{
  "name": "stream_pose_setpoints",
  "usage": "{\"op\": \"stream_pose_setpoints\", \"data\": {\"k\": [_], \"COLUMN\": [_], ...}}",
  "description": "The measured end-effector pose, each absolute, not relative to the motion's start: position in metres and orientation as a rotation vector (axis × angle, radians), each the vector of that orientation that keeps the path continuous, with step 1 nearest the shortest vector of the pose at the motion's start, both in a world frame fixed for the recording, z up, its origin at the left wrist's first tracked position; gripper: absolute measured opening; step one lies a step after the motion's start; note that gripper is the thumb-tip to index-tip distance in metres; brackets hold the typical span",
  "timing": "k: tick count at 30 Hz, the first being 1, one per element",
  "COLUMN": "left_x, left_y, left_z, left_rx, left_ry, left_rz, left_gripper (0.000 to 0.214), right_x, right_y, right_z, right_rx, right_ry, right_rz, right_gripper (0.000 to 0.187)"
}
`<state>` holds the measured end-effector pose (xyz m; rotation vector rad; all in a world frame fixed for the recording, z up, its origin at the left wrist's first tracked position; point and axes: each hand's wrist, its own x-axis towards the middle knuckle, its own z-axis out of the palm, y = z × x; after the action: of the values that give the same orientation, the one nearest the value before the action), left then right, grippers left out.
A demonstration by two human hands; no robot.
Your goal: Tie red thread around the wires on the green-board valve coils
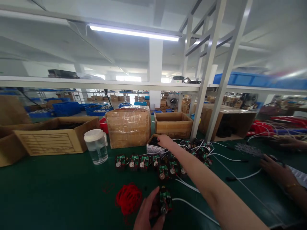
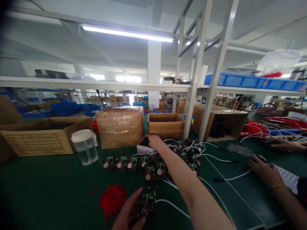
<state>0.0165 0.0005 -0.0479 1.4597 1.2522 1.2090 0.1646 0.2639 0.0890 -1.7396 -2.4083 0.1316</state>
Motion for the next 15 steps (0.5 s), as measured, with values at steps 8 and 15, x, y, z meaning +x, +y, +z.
{"op": "stream_pose_setpoints", "data": {"k": [8, 15], "left_x": [0.016, 0.017], "left_y": [0.001, -0.001], "left_z": [-0.052, -0.046], "left_rx": [1.457, 1.459], "left_ry": [1.243, 1.226], "left_rz": [1.192, 1.22], "left_gripper": [0.061, 0.06], "right_x": [0.149, 0.152], "right_y": [0.297, 0.303], "right_z": [0.066, 0.058], "right_rx": [-1.876, -1.896], "right_ry": [-2.566, -2.598], "right_rz": [0.108, 0.1], "right_gripper": [0.03, 0.03]}}
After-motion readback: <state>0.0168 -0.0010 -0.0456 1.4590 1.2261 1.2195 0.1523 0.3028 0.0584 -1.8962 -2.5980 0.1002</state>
